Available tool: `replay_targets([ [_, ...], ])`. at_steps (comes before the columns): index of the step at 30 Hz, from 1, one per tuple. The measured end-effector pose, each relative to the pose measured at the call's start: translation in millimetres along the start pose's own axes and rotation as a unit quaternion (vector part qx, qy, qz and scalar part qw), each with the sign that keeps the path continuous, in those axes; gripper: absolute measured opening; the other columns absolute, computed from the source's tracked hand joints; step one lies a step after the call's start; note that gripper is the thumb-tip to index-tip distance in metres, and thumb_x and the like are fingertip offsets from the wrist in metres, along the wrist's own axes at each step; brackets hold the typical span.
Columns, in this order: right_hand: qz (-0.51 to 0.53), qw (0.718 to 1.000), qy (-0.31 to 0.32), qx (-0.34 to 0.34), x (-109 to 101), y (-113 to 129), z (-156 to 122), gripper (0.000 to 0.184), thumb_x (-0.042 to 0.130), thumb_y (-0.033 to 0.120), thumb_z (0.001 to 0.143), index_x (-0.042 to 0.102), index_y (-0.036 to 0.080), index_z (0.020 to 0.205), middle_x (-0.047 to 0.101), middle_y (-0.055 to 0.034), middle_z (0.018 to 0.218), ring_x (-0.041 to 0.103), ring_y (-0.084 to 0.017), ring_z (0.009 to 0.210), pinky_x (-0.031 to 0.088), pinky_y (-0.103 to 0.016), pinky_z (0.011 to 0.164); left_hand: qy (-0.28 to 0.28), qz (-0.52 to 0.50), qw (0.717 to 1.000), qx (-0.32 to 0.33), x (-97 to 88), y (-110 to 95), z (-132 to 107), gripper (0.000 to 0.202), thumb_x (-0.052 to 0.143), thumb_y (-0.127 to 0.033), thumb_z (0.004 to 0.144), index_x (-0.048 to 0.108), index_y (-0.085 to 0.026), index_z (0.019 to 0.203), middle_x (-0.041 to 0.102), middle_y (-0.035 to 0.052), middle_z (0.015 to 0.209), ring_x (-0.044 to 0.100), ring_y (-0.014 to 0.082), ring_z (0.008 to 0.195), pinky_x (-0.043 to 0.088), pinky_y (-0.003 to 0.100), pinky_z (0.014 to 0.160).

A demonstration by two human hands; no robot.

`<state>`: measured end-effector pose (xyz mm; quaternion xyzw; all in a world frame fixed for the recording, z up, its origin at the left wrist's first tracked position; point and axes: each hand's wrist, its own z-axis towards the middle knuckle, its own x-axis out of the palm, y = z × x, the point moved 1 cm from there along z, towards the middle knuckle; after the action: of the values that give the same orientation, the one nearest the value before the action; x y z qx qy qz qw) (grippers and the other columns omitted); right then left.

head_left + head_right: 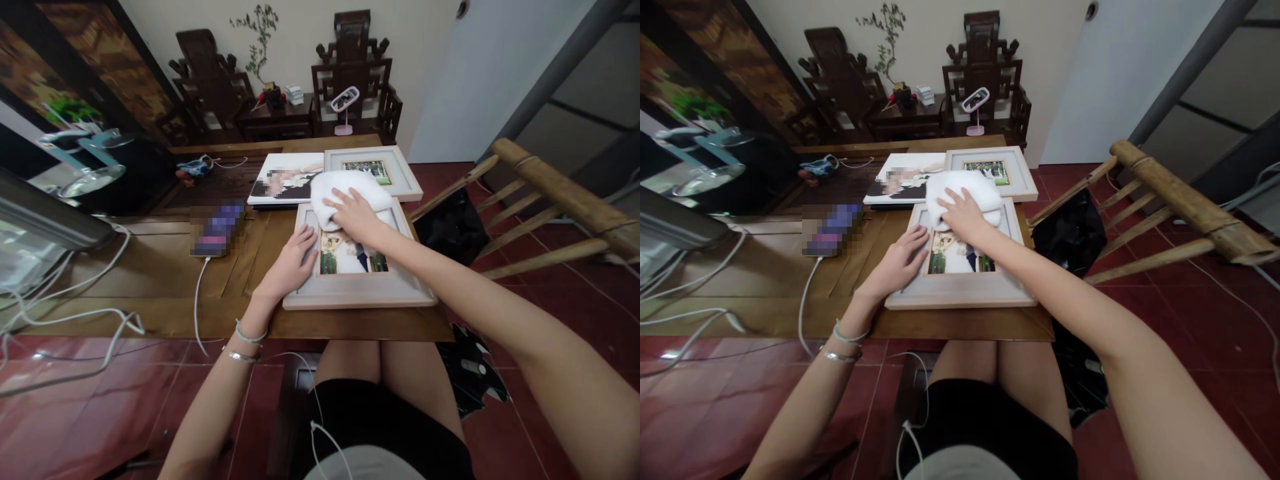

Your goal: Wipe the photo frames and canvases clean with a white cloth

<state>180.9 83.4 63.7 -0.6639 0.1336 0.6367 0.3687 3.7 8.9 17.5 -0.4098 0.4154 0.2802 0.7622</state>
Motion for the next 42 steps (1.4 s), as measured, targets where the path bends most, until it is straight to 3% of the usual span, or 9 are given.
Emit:
replay_targets([
  [7, -0.052, 0.992, 0.065, 0.099, -1.6, -51.9, -69.5, 0.041, 0.041, -0.002, 0.082, 0.071, 0.015, 0.105, 0.050, -0.0063, 0.141, 0.036, -0.031, 0.135, 0.030, -0.053, 0.105, -0.017, -0.011, 1.000, -0.010, 2.2, 1.1, 0.9, 0.041, 0.041, -0.026, 0.092, 0.057, -0.007, 0.125, 0.053, 0.0160, 0.137, 0.038, 0.0273, 0.136, 0.032, 0.046, 0.114],
  [10, -0.057, 0.990, 0.068, 0.114, -4.0, -56.9, -92.7, 0.040, 0.044, -0.004, 0.078, 0.071, 0.012, 0.103, 0.052, -0.0093, 0.139, 0.039, -0.030, 0.133, 0.032, -0.050, 0.105, -0.029, -0.016, 0.999, -0.011, 2.8, 0.6, 1.1, 0.042, 0.040, -0.024, 0.092, 0.056, -0.007, 0.126, 0.054, 0.0154, 0.136, 0.038, 0.0269, 0.136, 0.032, 0.046, 0.114],
  [15, -0.028, 0.994, 0.047, 0.094, -11.1, -26.7, -127.2, 0.037, 0.047, -0.004, 0.071, 0.073, 0.008, 0.094, 0.051, -0.0137, 0.138, 0.041, -0.032, 0.132, 0.036, -0.048, 0.104, -0.024, -0.036, 0.999, -0.025, 0.9, 1.8, 2.2, 0.041, 0.044, -0.025, 0.089, 0.059, -0.009, 0.123, 0.055, 0.0144, 0.135, 0.042, 0.0274, 0.134, 0.033, 0.046, 0.113],
  [23, 0.074, 0.996, 0.029, 0.044, -43.7, 36.1, -195.0, 0.036, 0.049, -0.001, 0.058, 0.074, 0.017, 0.076, 0.055, -0.0095, 0.135, 0.044, -0.031, 0.130, 0.041, -0.049, 0.103, -0.038, -0.028, 0.999, -0.026, 3.2, -0.6, 0.2, 0.041, 0.043, -0.022, 0.089, 0.057, -0.006, 0.125, 0.052, 0.0165, 0.138, 0.038, 0.0263, 0.136, 0.031, 0.045, 0.114],
  [27, 0.066, 0.995, 0.026, 0.068, -41.1, 34.6, -186.4, 0.039, 0.048, -0.001, 0.061, 0.073, 0.016, 0.084, 0.053, -0.0097, 0.137, 0.043, -0.030, 0.131, 0.042, -0.046, 0.103, -0.048, -0.020, 0.998, -0.025, 5.3, -1.1, 0.3, 0.039, 0.043, -0.022, 0.090, 0.058, -0.007, 0.123, 0.053, 0.0160, 0.137, 0.039, 0.0256, 0.136, 0.032, 0.045, 0.114],
  [36, 0.037, 0.992, 0.009, 0.120, -9.6, -34.4, -111.3, 0.044, 0.043, -0.004, 0.067, 0.070, 0.010, 0.100, 0.053, -0.0167, 0.135, 0.051, -0.031, 0.121, 0.046, -0.041, 0.091, -0.061, -0.011, 0.998, -0.029, 8.0, -0.9, 0.4, 0.038, 0.044, -0.023, 0.091, 0.058, -0.007, 0.123, 0.054, 0.0169, 0.136, 0.040, 0.0255, 0.135, 0.032, 0.045, 0.114],
  [39, 0.022, 0.995, 0.031, 0.092, -14.1, -28.3, -112.1, 0.040, 0.043, -0.004, 0.067, 0.071, 0.009, 0.093, 0.057, -0.0177, 0.130, 0.048, -0.032, 0.123, 0.044, -0.043, 0.093, -0.067, -0.024, 0.997, -0.038, 8.4, -0.4, -0.7, 0.039, 0.045, -0.023, 0.090, 0.056, -0.008, 0.125, 0.053, 0.0163, 0.137, 0.041, 0.0252, 0.134, 0.032, 0.046, 0.113],
  [42, 0.025, 0.995, 0.064, 0.065, -28.9, -3.3, -133.6, 0.036, 0.046, -0.003, 0.066, 0.071, 0.010, 0.089, 0.059, -0.0185, 0.127, 0.047, -0.034, 0.124, 0.045, -0.044, 0.093, -0.070, -0.035, 0.996, -0.042, 8.8, -0.2, -1.1, 0.041, 0.046, -0.023, 0.090, 0.054, -0.008, 0.127, 0.051, 0.0168, 0.139, 0.041, 0.0254, 0.134, 0.032, 0.046, 0.113],
])
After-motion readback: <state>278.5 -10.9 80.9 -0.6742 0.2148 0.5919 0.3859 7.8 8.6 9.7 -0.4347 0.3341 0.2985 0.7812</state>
